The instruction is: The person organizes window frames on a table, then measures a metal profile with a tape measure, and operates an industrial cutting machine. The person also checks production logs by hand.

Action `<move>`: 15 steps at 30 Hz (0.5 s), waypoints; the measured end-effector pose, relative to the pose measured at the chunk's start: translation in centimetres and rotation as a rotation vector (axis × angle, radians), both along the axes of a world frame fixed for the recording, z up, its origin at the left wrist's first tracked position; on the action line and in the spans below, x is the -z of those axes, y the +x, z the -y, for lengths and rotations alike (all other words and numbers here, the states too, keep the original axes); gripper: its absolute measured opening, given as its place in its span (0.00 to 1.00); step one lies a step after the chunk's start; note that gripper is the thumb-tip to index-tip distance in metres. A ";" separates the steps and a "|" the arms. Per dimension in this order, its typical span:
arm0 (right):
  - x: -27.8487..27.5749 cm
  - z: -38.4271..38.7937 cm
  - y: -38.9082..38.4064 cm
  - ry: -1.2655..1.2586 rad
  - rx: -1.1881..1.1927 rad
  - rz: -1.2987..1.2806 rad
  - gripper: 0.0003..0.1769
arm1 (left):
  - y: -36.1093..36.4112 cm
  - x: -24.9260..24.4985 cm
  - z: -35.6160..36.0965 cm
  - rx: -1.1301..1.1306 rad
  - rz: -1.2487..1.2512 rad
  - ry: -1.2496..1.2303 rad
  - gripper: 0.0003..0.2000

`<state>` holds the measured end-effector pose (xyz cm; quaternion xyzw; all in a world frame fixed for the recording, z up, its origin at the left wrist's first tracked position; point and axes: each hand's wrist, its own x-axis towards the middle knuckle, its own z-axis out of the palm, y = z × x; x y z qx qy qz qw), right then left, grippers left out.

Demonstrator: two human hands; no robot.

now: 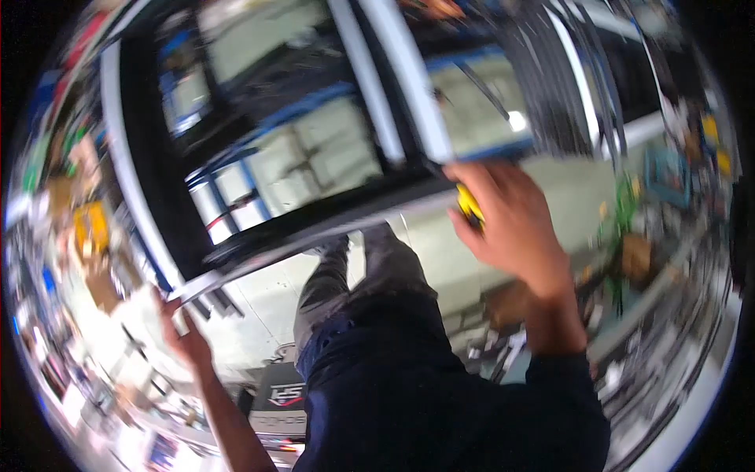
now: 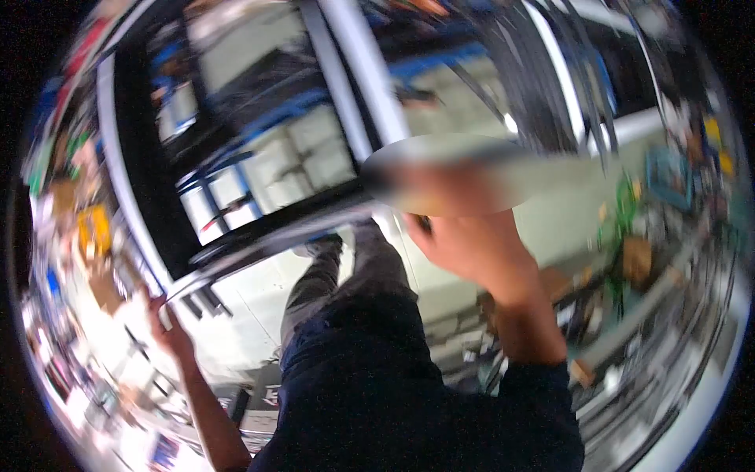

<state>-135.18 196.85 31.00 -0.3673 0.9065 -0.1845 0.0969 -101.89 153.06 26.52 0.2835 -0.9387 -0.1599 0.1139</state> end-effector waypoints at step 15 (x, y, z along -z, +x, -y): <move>-0.5 28.6 36.2 -0.310 -0.763 1.162 0.57 | 23.7 -3.2 -11.2 -0.276 -0.791 1.688 0.32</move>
